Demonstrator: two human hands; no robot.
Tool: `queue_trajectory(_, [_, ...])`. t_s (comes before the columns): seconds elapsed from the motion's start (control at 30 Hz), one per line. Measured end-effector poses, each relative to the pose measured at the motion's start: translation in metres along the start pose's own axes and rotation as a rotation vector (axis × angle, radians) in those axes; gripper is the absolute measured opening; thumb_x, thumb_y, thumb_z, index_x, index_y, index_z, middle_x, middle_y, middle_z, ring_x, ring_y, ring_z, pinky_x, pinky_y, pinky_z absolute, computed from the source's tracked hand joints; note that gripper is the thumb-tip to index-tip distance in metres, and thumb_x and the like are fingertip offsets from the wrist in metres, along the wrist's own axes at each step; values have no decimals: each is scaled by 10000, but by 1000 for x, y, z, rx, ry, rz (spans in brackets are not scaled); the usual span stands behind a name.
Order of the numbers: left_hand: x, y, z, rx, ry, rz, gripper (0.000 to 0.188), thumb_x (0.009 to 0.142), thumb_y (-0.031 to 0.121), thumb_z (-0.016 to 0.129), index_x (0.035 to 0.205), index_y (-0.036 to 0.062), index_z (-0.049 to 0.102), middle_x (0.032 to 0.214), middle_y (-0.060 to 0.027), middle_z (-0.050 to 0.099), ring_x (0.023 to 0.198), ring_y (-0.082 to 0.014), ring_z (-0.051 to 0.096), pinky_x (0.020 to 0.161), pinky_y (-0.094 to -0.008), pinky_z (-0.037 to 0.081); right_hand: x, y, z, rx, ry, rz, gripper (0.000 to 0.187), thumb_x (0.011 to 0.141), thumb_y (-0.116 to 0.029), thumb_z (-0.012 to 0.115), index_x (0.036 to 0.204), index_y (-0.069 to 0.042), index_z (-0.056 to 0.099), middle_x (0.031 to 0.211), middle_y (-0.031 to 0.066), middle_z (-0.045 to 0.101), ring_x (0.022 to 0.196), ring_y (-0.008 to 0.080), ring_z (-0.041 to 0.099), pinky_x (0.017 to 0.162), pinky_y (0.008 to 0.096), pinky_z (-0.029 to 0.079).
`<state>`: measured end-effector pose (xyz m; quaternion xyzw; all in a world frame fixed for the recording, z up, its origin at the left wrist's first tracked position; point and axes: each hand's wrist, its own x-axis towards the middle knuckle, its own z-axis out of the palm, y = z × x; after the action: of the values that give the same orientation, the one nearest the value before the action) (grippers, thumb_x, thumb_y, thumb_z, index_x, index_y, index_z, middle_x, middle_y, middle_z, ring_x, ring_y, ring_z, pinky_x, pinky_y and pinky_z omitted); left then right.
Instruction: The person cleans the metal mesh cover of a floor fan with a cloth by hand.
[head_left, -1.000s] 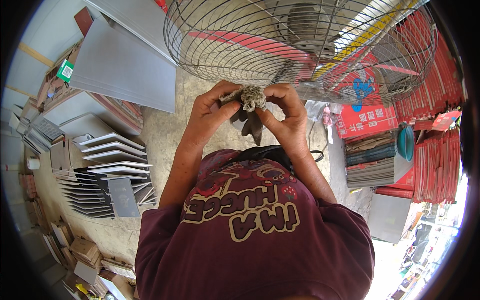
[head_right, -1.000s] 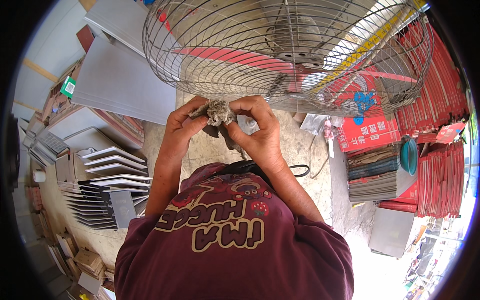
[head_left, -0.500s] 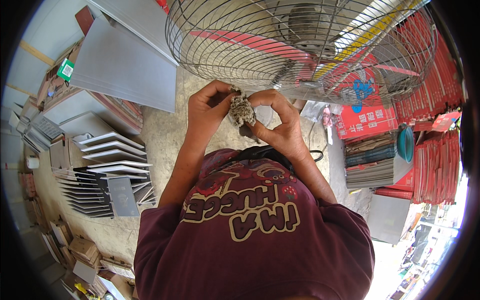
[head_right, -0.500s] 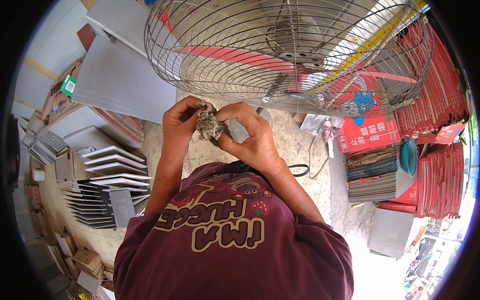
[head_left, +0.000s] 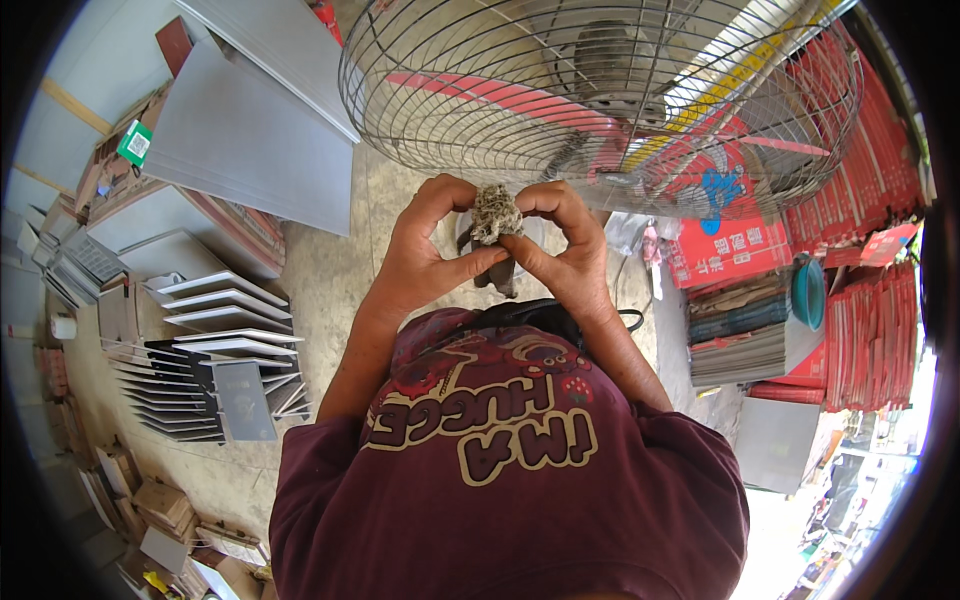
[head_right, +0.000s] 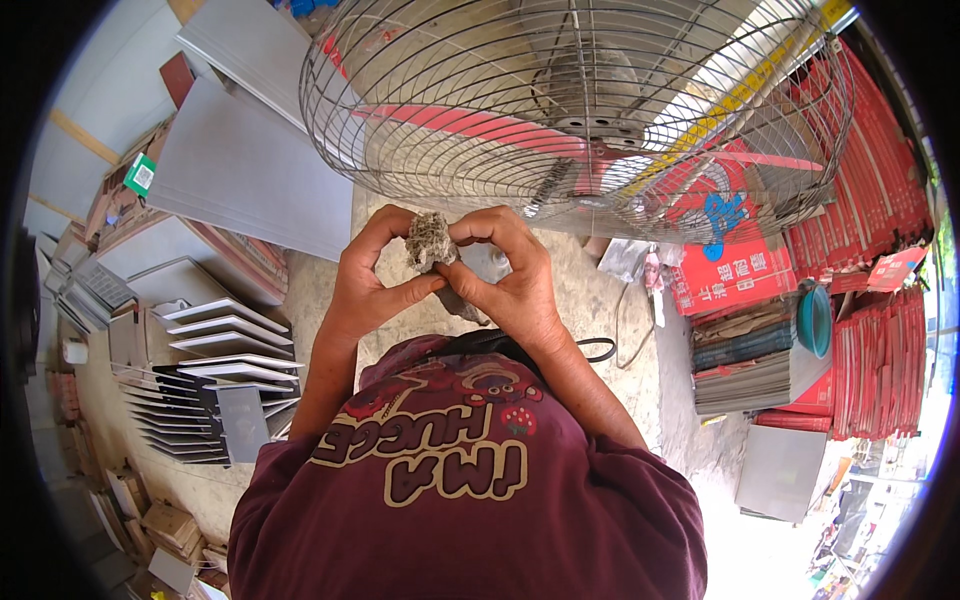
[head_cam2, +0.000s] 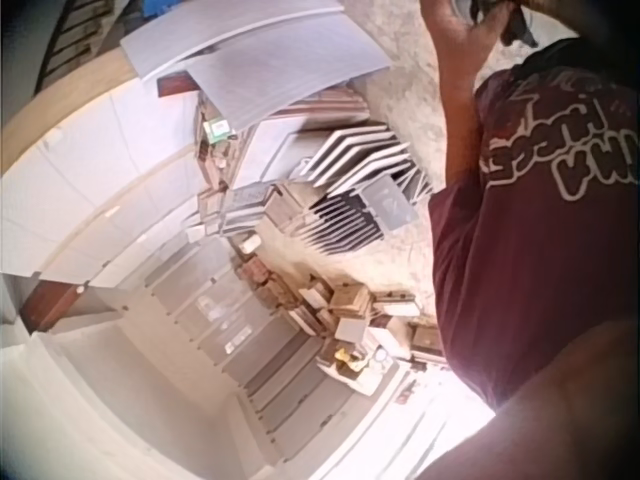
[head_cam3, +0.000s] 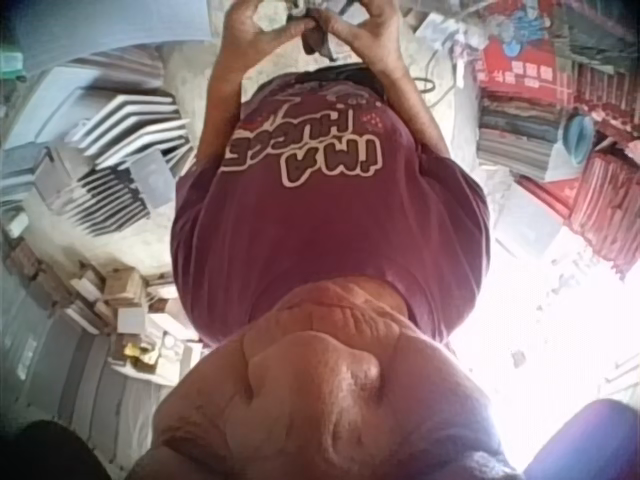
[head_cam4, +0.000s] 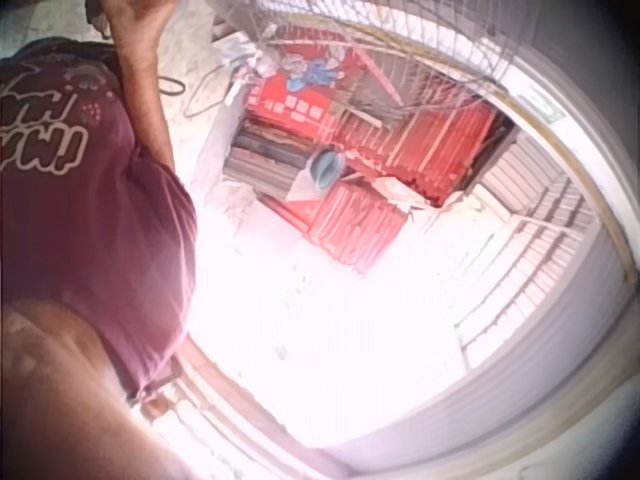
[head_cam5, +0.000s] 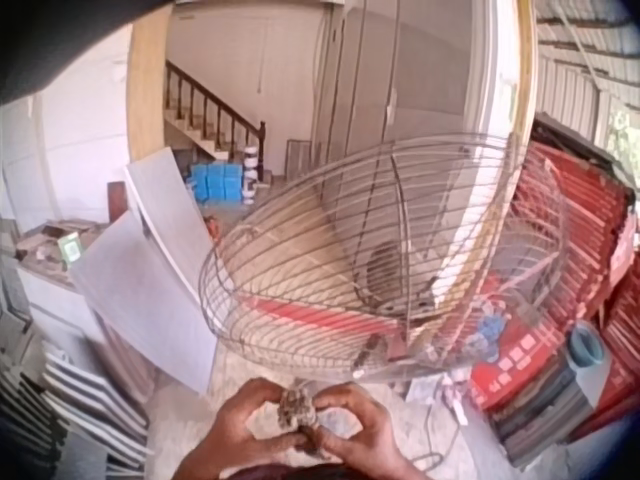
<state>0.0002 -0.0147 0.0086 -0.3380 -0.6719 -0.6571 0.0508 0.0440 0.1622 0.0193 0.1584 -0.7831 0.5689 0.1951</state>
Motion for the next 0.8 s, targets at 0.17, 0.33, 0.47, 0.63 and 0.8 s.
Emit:
queue_trajectory(0.17, [-1,-3,1,-227,29,-62,339,710,102,755,973,9,563,901,-21,545,836,-117,527,743,-264,429,-2,3,4,293,-89,121,566,772,-244,705,1239,-44,456,1195,108,502,1111,223,480,960,337,369])
queue_trajectory(0.33, [-5,14,4,-594,220,-270,267,783,29,682,1019,0,560,942,-32,599,845,-92,557,763,-239,449,-14,1,13,373,-333,355,795,777,-373,696,1352,20,313,1254,155,460,1193,234,411,1008,341,305])
queue_trajectory(0.47, [-4,5,-2,-655,322,-272,287,803,20,653,1069,-16,552,946,-52,625,847,-96,575,777,-230,455,-22,14,24,302,-373,399,614,799,-347,678,1219,36,444,1032,112,575,956,154,508,837,285,417])
queue_trajectory(0.63, [-14,-14,2,-604,230,-334,399,813,249,677,1102,11,538,1008,-34,566,948,-102,517,823,-255,417,-24,9,27,448,-373,559,434,875,-288,599,1151,22,470,887,58,568,873,113,510,759,256,431])
queue_trajectory(0.8, [-30,-14,19,-573,-38,-481,545,845,330,622,1227,-28,466,1191,-152,545,1125,-219,509,977,-339,375,-29,17,32,343,-240,353,420,912,-269,550,1195,18,431,965,57,553,903,105,501,786,252,433])
